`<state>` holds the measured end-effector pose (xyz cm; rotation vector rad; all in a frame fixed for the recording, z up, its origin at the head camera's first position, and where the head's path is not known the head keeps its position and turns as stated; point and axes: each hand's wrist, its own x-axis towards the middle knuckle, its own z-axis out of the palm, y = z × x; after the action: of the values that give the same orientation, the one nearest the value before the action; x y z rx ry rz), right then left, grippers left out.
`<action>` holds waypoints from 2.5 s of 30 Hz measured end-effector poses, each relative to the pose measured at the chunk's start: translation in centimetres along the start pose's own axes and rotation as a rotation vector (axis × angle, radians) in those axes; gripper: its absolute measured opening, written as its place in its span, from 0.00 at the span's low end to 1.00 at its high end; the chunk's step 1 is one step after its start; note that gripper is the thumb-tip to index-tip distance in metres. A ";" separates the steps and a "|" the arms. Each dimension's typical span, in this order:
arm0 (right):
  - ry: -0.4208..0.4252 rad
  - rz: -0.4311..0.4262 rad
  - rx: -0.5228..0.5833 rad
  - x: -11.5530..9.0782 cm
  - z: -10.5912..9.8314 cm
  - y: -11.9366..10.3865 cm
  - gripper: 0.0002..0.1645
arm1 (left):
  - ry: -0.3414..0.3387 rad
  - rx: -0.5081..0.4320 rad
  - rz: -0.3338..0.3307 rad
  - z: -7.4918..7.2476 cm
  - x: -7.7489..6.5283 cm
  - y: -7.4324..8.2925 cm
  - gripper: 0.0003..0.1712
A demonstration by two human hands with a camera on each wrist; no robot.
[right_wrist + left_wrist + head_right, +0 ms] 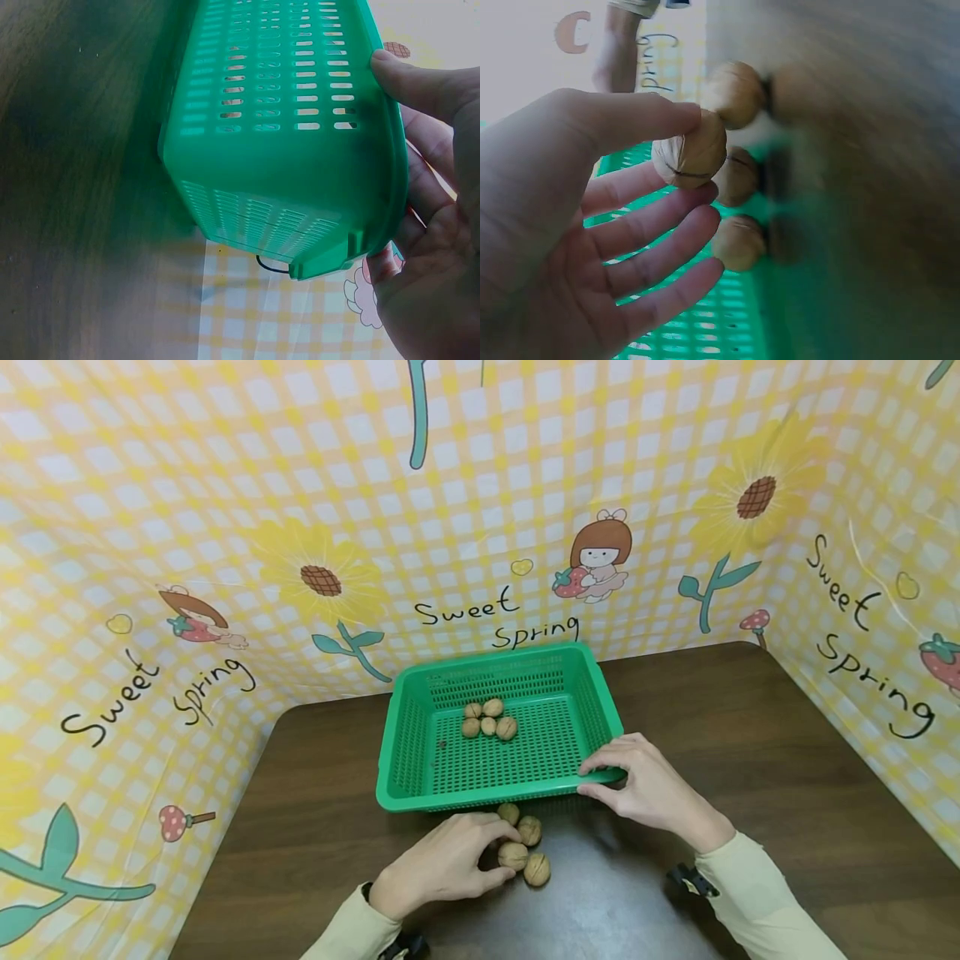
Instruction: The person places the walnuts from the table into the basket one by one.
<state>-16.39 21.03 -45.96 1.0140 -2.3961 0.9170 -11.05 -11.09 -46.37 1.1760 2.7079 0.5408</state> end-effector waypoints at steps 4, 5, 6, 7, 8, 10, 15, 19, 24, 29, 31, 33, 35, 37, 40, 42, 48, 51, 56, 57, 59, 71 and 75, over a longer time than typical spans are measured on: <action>0.004 -0.003 0.000 0.1 0.0 0.0 0.19 | -0.042 -0.065 0.015 -1.2 0.1 0.7 0.17; 0.004 -0.004 0.001 0.1 0.0 0.0 0.19 | -0.055 -0.081 0.019 -1.6 0.2 0.8 0.17; 0.005 -0.004 0.003 0.1 0.0 0.0 0.19 | -0.068 -0.096 0.024 -1.9 0.2 0.9 0.18; 0.006 -0.004 0.005 0.1 0.0 0.0 0.19 | -0.079 -0.109 0.029 -2.3 0.3 1.0 0.18; 0.007 -0.004 0.007 0.1 0.0 0.0 0.19 | -0.087 -0.123 0.036 -2.7 0.4 1.1 0.18; 0.007 -0.002 0.009 0.1 0.1 0.0 0.19 | -0.091 -0.149 0.057 -3.6 0.8 1.3 0.18; 0.010 0.003 0.003 0.1 0.0 0.1 0.19 | -0.090 -0.223 0.046 -6.1 1.9 1.6 0.16; 0.012 0.001 0.003 0.1 0.0 0.1 0.19 | -0.074 -0.296 -0.011 -7.9 2.9 1.1 0.18; 0.007 -0.005 0.004 0.1 -0.2 0.0 0.18 | -0.017 -0.304 -0.044 -9.5 4.1 0.2 0.18; 0.020 -0.003 0.003 0.0 -0.6 0.0 0.18 | 0.045 -0.298 -0.058 -10.8 6.1 -1.1 0.19; 0.028 -0.001 0.005 -0.1 -0.7 0.0 0.19 | 0.063 -0.306 -0.070 -11.3 7.1 -1.8 0.18; 0.031 -0.004 0.003 -0.2 -0.8 0.1 0.19 | 0.072 -0.322 -0.094 -11.7 8.0 -2.5 0.19; 0.026 -0.006 0.006 -0.2 -0.7 0.2 0.19 | 0.072 -0.338 -0.123 -11.9 8.7 -3.3 0.20; 0.022 -0.009 0.011 -0.2 -0.6 0.3 0.19 | 0.073 -0.354 -0.145 -12.0 9.3 -4.0 0.21; 0.016 -0.016 0.013 -0.2 -0.3 0.4 0.18 | 0.093 -0.355 -0.178 -12.1 10.0 -5.1 0.22; 0.009 -0.022 0.010 -0.1 -0.2 0.5 0.18 | 0.112 -0.349 -0.209 -11.9 10.3 -5.9 0.23; -0.011 -0.027 0.020 -0.1 0.2 0.5 0.17 | 0.140 -0.332 -0.326 -10.8 10.3 -9.6 0.23; -0.011 -0.030 0.035 -0.2 0.3 0.5 0.17 | 0.144 -0.286 -0.367 -10.3 10.2 -11.4 0.23; -0.011 -0.026 0.037 -0.4 0.4 0.4 0.18 | 0.086 -0.203 -0.467 -9.8 9.9 -13.3 0.22; -0.011 -0.025 0.035 -0.4 0.4 0.4 0.18 | 0.073 -0.198 -0.486 -9.7 9.9 -13.5 0.21; -0.012 -0.024 0.033 -0.4 0.3 0.4 0.18 | 0.053 -0.202 -0.509 -9.6 10.0 -13.8 0.20; -0.010 -0.027 0.030 0.0 0.3 0.4 0.16 | 0.005 -0.129 -0.537 -8.6 10.8 -13.9 0.22; -0.007 -0.024 0.020 0.1 0.3 0.4 0.16 | 0.025 -0.135 -0.544 -8.6 10.8 -14.1 0.24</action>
<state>-16.76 20.94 -46.29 1.0521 -2.3798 0.9323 -30.31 -14.38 -43.54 0.3697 2.7843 0.6355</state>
